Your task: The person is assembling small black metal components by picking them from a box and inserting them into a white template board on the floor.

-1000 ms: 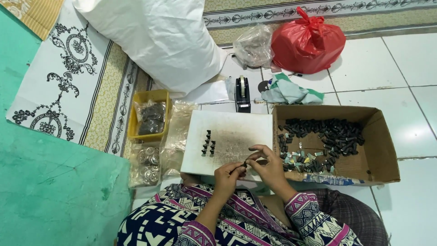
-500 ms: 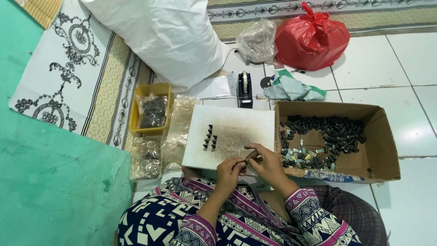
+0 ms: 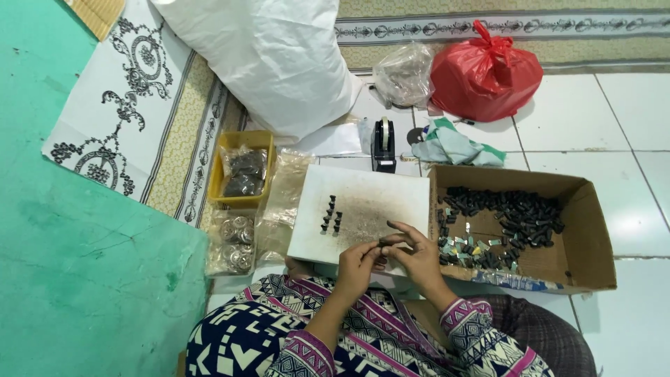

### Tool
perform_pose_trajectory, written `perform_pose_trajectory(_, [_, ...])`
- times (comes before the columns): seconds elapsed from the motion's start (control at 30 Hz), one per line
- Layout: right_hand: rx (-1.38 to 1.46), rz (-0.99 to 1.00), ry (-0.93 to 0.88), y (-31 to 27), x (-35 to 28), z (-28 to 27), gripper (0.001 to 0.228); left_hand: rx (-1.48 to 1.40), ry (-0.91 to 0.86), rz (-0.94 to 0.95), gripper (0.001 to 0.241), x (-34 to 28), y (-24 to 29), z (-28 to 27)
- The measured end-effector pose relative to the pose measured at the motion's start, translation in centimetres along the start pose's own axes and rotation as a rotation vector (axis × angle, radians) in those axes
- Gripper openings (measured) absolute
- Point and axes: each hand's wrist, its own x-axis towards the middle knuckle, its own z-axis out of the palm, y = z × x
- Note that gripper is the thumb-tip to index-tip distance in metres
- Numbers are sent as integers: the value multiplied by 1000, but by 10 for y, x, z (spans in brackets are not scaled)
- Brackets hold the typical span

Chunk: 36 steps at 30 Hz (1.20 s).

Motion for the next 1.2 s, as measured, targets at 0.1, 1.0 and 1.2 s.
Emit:
perform_pose_trajectory(0.1, [-22,-14,27,-17,-1,4,58,19,-64,-8,26,5,-1,-5])
perform_pose_trajectory(1.0, [-454,-432,-65,13,87,85,59,647,267,335,48,46,15,-61])
perform_pose_trajectory(1.2, [-464,-457,-73,7,84,84,64,629,322,360,48,47,9,-59])
